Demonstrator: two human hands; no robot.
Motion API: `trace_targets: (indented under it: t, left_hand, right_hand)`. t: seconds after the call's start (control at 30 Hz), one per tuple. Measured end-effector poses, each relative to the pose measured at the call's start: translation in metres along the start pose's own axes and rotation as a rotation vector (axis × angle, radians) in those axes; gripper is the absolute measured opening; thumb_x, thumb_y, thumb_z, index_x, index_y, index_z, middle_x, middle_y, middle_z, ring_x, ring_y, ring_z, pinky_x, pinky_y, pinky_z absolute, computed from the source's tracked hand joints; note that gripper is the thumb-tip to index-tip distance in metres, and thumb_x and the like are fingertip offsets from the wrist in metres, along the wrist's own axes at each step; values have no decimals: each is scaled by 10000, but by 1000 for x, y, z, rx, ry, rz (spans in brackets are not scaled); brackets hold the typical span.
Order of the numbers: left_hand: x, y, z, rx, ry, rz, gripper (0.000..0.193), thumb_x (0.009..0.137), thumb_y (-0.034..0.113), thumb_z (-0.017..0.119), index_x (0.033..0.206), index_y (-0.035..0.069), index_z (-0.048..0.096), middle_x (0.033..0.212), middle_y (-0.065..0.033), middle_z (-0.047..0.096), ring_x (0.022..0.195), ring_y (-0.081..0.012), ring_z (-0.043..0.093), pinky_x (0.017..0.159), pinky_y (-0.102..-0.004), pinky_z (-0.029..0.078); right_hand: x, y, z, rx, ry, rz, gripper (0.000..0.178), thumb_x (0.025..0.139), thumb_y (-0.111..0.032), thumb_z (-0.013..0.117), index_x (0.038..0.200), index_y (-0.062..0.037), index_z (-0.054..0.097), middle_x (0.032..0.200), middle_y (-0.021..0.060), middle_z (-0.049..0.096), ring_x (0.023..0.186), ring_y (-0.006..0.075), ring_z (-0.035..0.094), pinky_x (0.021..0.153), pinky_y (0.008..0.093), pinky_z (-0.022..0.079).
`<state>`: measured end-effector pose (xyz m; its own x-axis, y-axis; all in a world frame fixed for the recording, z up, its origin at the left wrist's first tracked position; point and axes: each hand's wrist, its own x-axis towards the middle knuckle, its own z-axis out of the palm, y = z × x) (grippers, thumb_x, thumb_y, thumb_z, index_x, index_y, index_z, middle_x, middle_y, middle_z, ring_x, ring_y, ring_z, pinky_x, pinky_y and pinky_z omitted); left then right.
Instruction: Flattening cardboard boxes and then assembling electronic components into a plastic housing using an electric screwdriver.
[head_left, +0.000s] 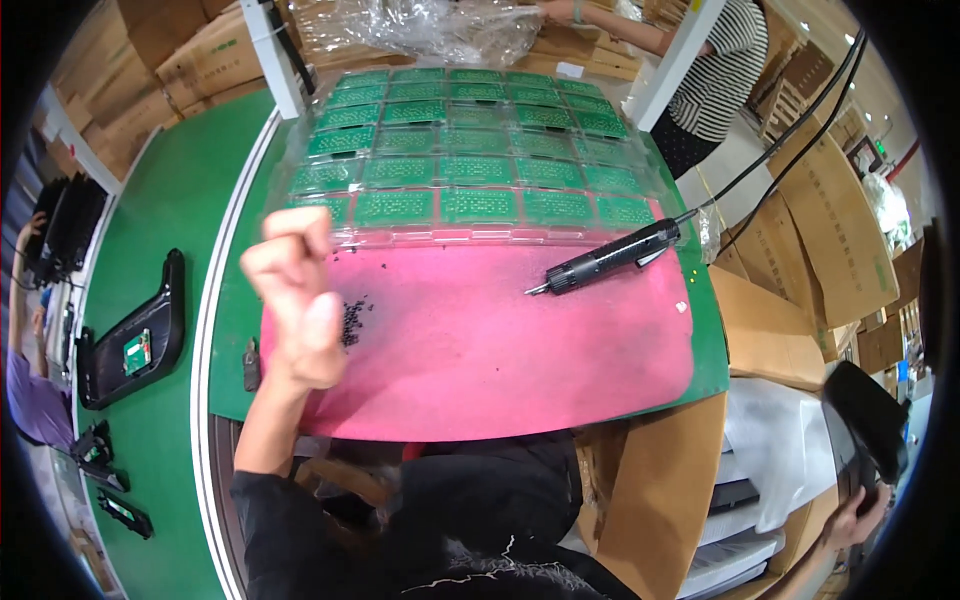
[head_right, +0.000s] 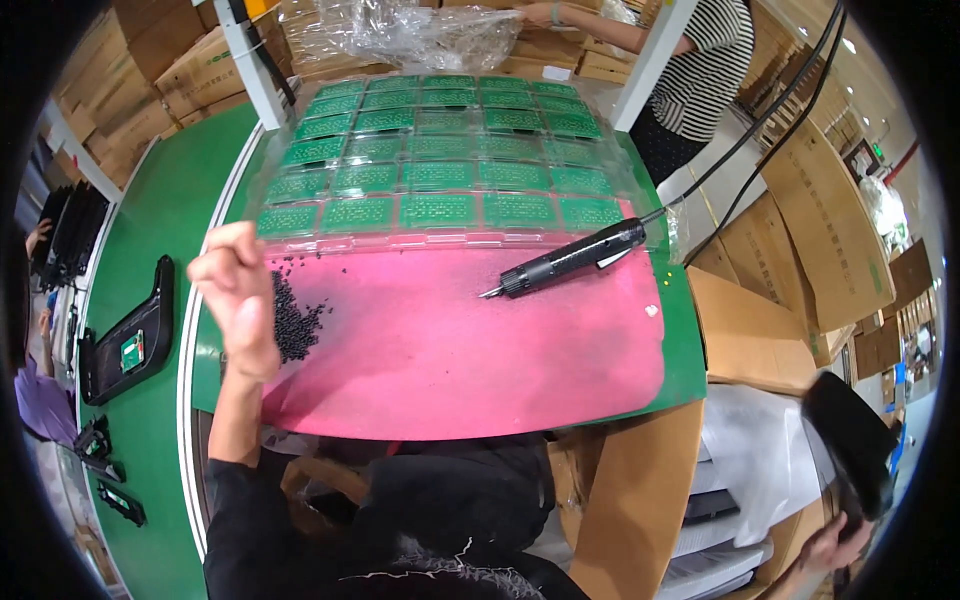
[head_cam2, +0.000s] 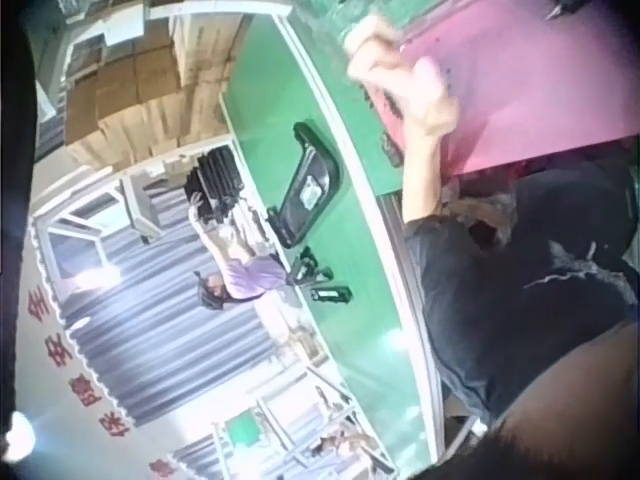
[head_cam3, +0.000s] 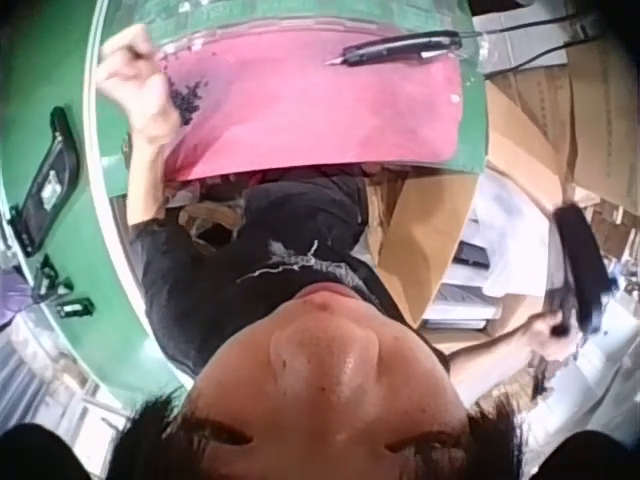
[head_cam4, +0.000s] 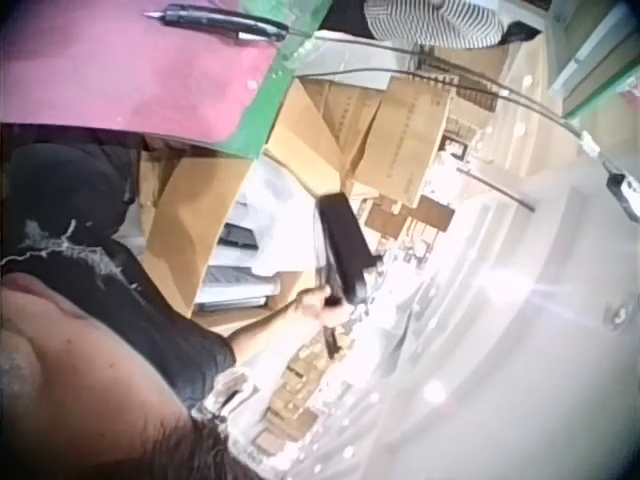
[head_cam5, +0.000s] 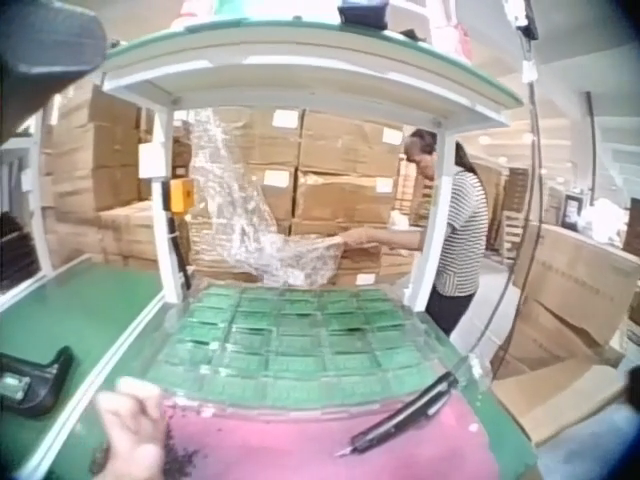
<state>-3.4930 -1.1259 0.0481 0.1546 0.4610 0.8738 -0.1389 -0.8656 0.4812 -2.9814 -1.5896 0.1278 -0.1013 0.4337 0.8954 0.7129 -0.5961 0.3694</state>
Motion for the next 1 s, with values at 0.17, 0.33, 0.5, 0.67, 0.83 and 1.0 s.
trace_targets:
  t: [0.17, 0.33, 0.5, 0.67, 0.83, 1.0]
  left_hand:
    - [12, -3, 48, -32, -337, -97, 304, 801, 60, 492, 1039, 46, 302, 977, -127, 363, 918, -227, 365, 892, -382, 330]
    - [7, -15, 47, 49, -554, -482, 332, 896, 207, 504, 1155, 26, 404, 1133, -164, 437, 1103, -305, 402, 1007, -399, 298]
    - [0, -39, 30, 170, -983, -563, 470, 832, 311, 632, 1173, 13, 508, 1106, -164, 563, 1022, -293, 557, 897, -391, 439]
    - [-16, -62, 5, 504, -1017, -496, 273, 773, 182, 647, 984, 14, 608, 936, -158, 636, 897, -340, 607, 786, -414, 483]
    - [-28, -66, 12, 528, -800, -369, 193, 800, 228, 632, 852, 42, 618, 833, -113, 600, 835, -319, 601, 712, -426, 481]
    - [-27, -65, 18, 596, -838, -311, 170, 796, 206, 630, 837, 42, 614, 807, -97, 586, 813, -308, 598, 676, -419, 471]
  right_hand:
    - [64, -159, 47, 337, -318, -389, 448, 830, -404, 634, 891, 36, 571, 858, 195, 568, 699, 344, 526, 597, 418, 408]
    - [70, -298, 78, 835, -304, -805, 298, 670, -353, 741, 718, -119, 562, 595, -19, 387, 507, 134, 413, 488, 292, 261]
    - [57, -390, 68, 1106, -287, -1001, 170, 620, -169, 592, 767, -167, 507, 587, -46, 342, 487, 80, 383, 470, 256, 253]
    - [91, -450, 84, 1394, -515, -948, 186, 737, -254, 676, 735, -127, 540, 566, -26, 400, 477, 140, 447, 483, 291, 328]
    - [152, -513, 186, 1069, -462, -514, 110, 760, -119, 574, 805, -42, 510, 726, 116, 546, 705, 317, 561, 671, 426, 437]
    - [155, -553, 326, 592, -566, -392, 355, 732, -65, 580, 1084, -64, 534, 1179, 129, 493, 1092, 292, 489, 835, 415, 451]
